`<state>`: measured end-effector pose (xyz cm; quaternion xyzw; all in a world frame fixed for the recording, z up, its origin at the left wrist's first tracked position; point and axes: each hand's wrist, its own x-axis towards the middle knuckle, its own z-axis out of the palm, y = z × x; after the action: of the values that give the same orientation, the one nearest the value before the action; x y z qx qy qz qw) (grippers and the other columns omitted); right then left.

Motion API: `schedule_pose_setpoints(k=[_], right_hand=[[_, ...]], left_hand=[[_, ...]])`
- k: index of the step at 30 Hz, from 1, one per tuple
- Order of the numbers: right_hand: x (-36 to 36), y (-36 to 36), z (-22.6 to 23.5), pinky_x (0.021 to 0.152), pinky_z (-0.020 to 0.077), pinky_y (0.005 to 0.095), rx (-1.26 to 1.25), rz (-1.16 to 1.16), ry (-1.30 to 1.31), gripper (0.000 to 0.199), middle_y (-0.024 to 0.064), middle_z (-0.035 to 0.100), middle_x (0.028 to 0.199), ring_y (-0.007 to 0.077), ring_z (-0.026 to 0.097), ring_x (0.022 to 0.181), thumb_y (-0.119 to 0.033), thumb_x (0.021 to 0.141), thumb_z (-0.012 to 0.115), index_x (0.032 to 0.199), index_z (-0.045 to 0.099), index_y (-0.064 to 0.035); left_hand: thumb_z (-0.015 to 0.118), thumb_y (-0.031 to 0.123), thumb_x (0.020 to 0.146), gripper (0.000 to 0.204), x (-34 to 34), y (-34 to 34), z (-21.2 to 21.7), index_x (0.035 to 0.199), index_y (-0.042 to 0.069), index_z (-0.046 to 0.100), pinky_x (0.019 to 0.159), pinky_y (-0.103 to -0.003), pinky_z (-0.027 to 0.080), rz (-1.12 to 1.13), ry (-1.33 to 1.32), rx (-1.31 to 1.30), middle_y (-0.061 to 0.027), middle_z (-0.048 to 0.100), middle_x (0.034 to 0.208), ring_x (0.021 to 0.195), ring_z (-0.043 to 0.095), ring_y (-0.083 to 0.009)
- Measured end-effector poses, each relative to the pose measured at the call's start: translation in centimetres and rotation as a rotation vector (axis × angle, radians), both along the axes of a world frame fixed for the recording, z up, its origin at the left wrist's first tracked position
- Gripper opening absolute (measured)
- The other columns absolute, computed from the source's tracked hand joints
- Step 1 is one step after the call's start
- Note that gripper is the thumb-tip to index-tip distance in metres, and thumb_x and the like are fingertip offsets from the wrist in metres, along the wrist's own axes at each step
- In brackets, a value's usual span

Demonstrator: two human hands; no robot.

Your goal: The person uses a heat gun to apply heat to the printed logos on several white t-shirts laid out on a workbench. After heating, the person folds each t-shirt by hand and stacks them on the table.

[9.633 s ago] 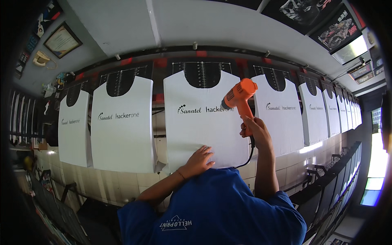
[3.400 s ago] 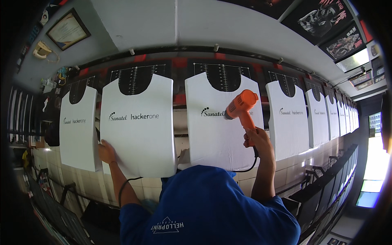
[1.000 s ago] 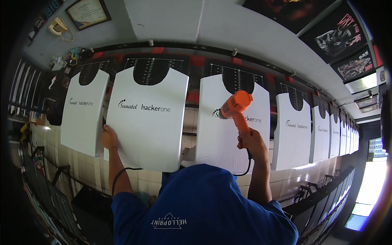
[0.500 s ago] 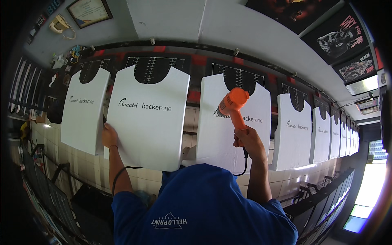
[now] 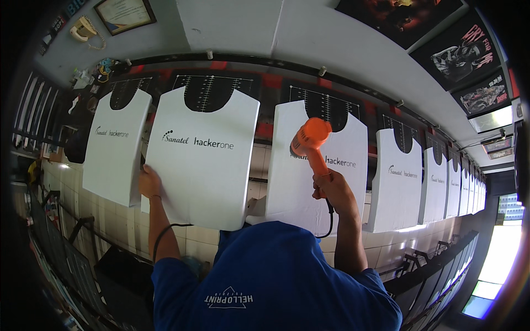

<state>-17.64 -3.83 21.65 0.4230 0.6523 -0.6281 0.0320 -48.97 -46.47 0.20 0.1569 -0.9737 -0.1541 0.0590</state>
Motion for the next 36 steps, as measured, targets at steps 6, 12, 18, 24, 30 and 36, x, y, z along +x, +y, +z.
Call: schedule_pose_setpoints(k=[6, 12, 18, 24, 30, 36], right_hand=[[0.4, -0.1, -0.4, 0.059, 0.0485, 0.0268, -0.024, 0.021, 0.032, 0.025, 0.0051, 0.056, 0.075, 0.0120, 0.055, 0.058, -0.018, 0.089, 0.057, 0.098, 0.057, 0.0044], [0.2, 0.3, -0.9, 0.058, 0.0488, 0.0268, -0.005, -0.001, 0.052, 0.025, 0.0056, 0.057, 0.075, 0.0125, 0.056, 0.058, -0.019, 0.090, 0.057, 0.097, 0.057, 0.0045], [-0.2, 0.6, -1.6, 0.058, 0.0487, 0.0269, 0.034, -0.044, 0.035, 0.030, 0.0051, 0.056, 0.074, 0.0124, 0.057, 0.058, -0.026, 0.091, 0.059, 0.096, 0.057, 0.0032], [0.3, 1.5, -2.0, 0.057, 0.0486, 0.0270, 0.041, -0.062, 0.059, 0.031, 0.0046, 0.056, 0.075, 0.0124, 0.057, 0.058, -0.028, 0.091, 0.059, 0.093, 0.057, 0.0029], [0.7, 2.3, -1.8, 0.057, 0.0487, 0.0269, 0.054, -0.099, 0.071, 0.032, 0.0050, 0.055, 0.076, 0.0126, 0.057, 0.058, -0.030, 0.090, 0.059, 0.092, 0.057, 0.0022], [1.1, 2.9, -1.6, 0.057, 0.0493, 0.0261, -0.023, -0.090, 0.104, 0.030, 0.0054, 0.056, 0.076, 0.0125, 0.059, 0.059, -0.026, 0.089, 0.061, 0.092, 0.057, 0.0034]], left_hand=[[0.032, 0.045, 0.095, 0.057, 0.0, -0.4, -0.6, 0.094, -0.002, 0.065, 0.075, -0.054, 0.048, 0.000, 0.023, -0.006, -0.0245, 0.066, 0.094, 0.087, 0.062, -0.0453], [0.033, 0.044, 0.095, 0.055, 0.1, -0.2, -0.2, 0.094, -0.003, 0.063, 0.077, -0.055, 0.047, -0.008, 0.023, -0.002, -0.0246, 0.066, 0.094, 0.087, 0.062, -0.0453], [0.033, 0.043, 0.096, 0.053, 1.1, 0.7, 0.6, 0.109, -0.002, 0.058, 0.091, -0.055, 0.040, 0.005, -0.030, -0.061, -0.0228, 0.061, 0.114, 0.106, 0.056, -0.0413], [0.037, 0.040, 0.096, 0.057, 2.6, 2.3, -0.6, 0.135, -0.002, 0.039, 0.109, -0.053, 0.025, 0.013, 0.116, -0.163, -0.0248, 0.037, 0.143, 0.134, 0.031, -0.0422], [0.039, 0.038, 0.096, 0.058, 4.7, 5.3, -1.2, 0.138, -0.002, 0.035, 0.113, -0.054, 0.020, -0.101, 0.143, -0.152, -0.0278, 0.030, 0.146, 0.136, 0.025, -0.0468], [0.039, 0.038, 0.096, 0.058, 8.0, 8.4, -0.3, 0.138, -0.003, 0.037, 0.112, -0.054, 0.021, -0.218, 0.155, -0.127, -0.0278, 0.031, 0.146, 0.136, 0.026, -0.0470]])
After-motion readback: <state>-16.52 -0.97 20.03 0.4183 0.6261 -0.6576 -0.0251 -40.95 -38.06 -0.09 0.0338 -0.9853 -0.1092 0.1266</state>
